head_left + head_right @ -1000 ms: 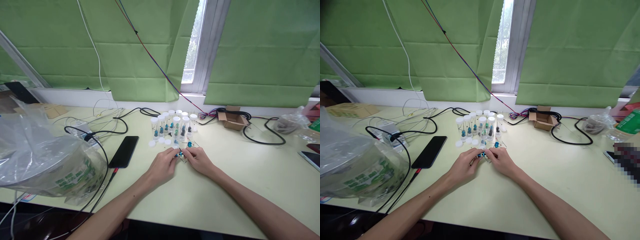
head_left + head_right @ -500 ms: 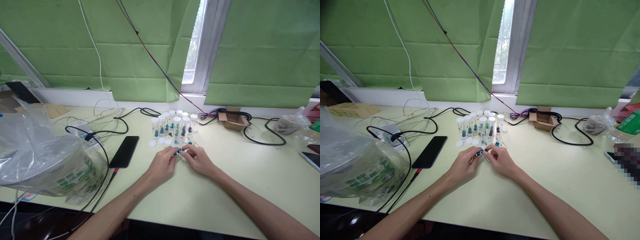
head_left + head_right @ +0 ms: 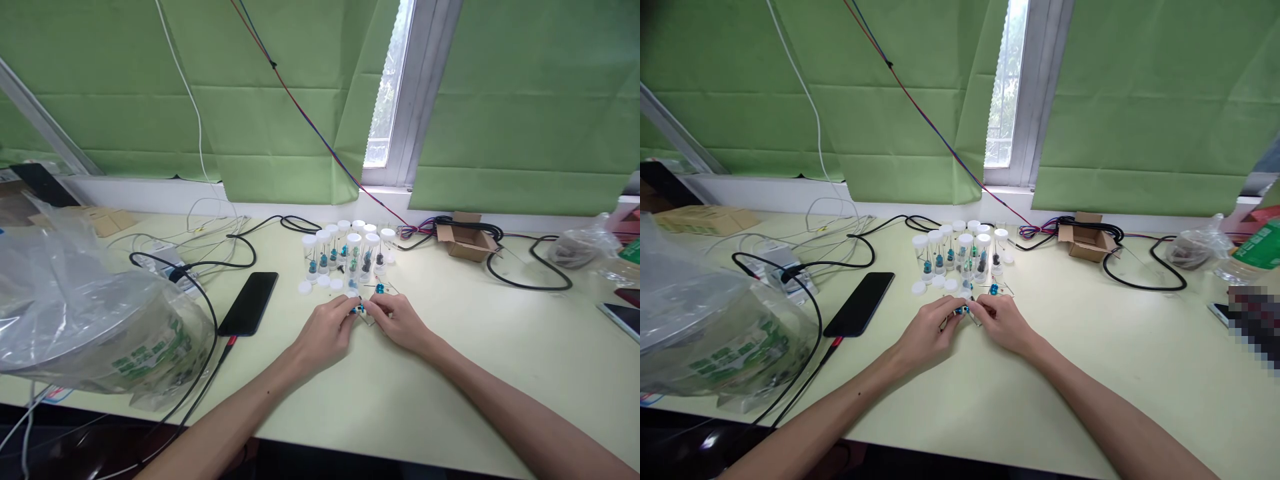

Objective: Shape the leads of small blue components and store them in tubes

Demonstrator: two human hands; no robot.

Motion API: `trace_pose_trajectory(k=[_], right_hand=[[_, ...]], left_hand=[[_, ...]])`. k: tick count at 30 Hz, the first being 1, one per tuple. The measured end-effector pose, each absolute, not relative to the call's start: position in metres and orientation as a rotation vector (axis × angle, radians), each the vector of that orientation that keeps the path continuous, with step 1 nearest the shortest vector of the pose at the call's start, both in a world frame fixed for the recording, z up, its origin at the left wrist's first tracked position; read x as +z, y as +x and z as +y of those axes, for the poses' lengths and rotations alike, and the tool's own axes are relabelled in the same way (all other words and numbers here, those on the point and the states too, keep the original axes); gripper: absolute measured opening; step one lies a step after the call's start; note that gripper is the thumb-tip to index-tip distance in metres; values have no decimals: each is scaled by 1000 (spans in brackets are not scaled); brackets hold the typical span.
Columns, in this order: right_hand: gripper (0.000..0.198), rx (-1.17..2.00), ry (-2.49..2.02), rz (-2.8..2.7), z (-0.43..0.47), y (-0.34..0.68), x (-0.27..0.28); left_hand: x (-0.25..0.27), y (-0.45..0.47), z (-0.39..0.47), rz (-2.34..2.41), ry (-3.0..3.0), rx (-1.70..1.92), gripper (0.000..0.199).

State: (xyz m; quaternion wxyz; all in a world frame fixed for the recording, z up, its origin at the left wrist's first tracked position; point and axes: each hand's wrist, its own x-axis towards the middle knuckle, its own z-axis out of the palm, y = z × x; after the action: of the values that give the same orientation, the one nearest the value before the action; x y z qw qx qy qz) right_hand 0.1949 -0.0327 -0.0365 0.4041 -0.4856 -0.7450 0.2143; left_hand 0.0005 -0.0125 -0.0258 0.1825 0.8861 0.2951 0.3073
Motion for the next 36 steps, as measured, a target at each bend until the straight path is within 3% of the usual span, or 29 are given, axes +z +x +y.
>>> trace_pose_trajectory(k=[19,27,36], right_hand=[[51,496,-1231,-1853,-31,193,-39],[22,588,-1221,-1797,-33,193,-38],[22,604,-1167,-1864,-33,195,-39]], left_hand=[[-26,1,-12,803,2509,877,26],[-29,1,-9,888,2486,988,23],[-28,1,-12,845,2507,953,24]])
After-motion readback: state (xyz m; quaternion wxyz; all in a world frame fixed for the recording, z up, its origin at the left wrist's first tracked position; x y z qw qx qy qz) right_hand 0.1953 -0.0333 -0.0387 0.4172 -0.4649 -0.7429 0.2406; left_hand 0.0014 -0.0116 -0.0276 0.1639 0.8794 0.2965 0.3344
